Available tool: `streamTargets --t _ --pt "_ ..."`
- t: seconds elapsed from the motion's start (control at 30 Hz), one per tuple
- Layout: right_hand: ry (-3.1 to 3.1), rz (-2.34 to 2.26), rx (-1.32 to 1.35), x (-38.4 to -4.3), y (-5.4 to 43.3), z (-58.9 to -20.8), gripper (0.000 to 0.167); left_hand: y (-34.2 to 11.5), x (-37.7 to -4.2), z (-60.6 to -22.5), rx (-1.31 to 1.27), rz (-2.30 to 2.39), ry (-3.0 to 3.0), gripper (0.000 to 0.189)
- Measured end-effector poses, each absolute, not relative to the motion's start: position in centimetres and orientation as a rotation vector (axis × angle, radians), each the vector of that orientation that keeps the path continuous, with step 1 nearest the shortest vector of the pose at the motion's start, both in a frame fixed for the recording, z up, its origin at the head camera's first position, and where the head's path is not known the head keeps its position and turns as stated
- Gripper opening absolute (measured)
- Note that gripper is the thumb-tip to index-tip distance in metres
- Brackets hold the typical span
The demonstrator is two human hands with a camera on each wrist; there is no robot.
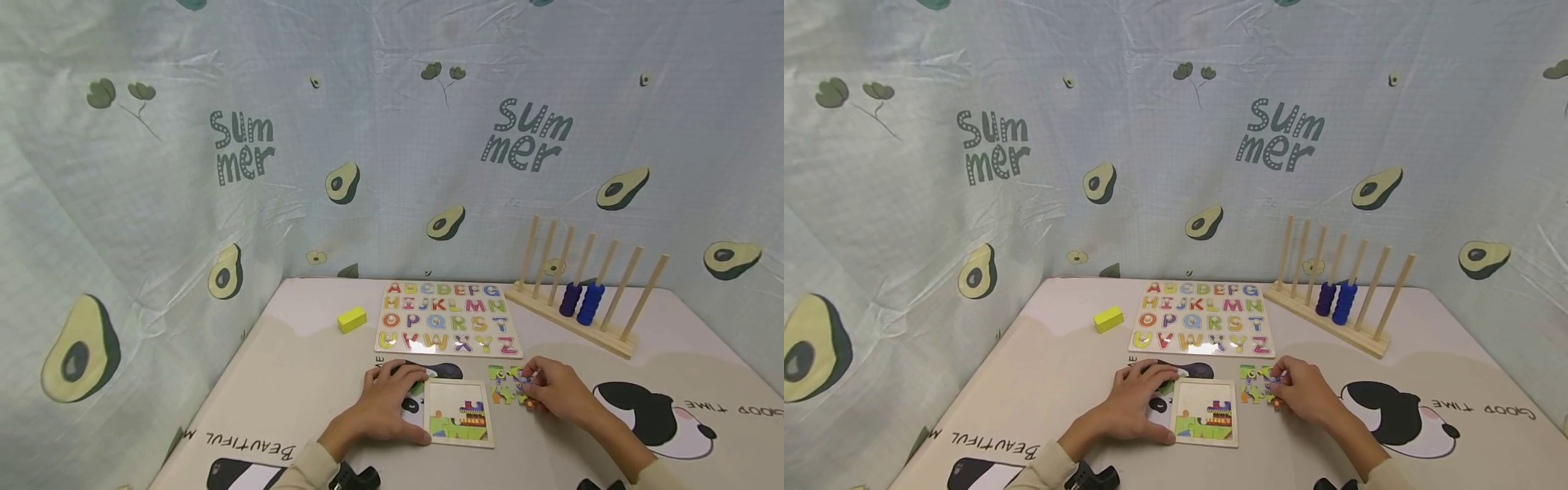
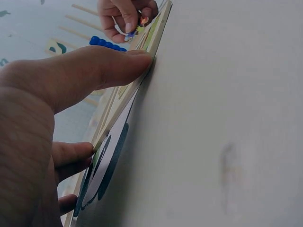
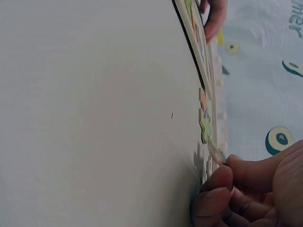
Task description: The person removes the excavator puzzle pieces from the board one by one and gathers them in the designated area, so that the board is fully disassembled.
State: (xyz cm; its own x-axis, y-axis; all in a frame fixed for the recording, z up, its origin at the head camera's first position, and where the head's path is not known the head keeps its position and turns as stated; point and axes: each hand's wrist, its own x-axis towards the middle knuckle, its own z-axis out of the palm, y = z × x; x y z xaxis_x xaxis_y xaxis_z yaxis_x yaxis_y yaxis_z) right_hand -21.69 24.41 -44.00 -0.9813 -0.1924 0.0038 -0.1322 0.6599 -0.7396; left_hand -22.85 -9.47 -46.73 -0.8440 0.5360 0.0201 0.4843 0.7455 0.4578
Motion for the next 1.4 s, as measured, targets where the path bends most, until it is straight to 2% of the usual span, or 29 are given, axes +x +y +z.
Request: streamTargets --t 0.53,0.67,1.4 --pt "2.875 -1.069 -0.043 -22.05 23.86 -44.49 0.015 -9.49 -22.73 -46.53 0.825 0.693 2.816 0.095" --pt "2.920 -0.991 -0.009 -21.84 23.59 -44.29 0.020 -9.50 -22.67 -46.54 0.825 0.701 2.815 0.095" --pt "2.909 -1.012 -0.108 -21.74 23.81 -44.38 0.011 -9.59 -22.62 -46.56 0.843 0.675 2.835 0.096"
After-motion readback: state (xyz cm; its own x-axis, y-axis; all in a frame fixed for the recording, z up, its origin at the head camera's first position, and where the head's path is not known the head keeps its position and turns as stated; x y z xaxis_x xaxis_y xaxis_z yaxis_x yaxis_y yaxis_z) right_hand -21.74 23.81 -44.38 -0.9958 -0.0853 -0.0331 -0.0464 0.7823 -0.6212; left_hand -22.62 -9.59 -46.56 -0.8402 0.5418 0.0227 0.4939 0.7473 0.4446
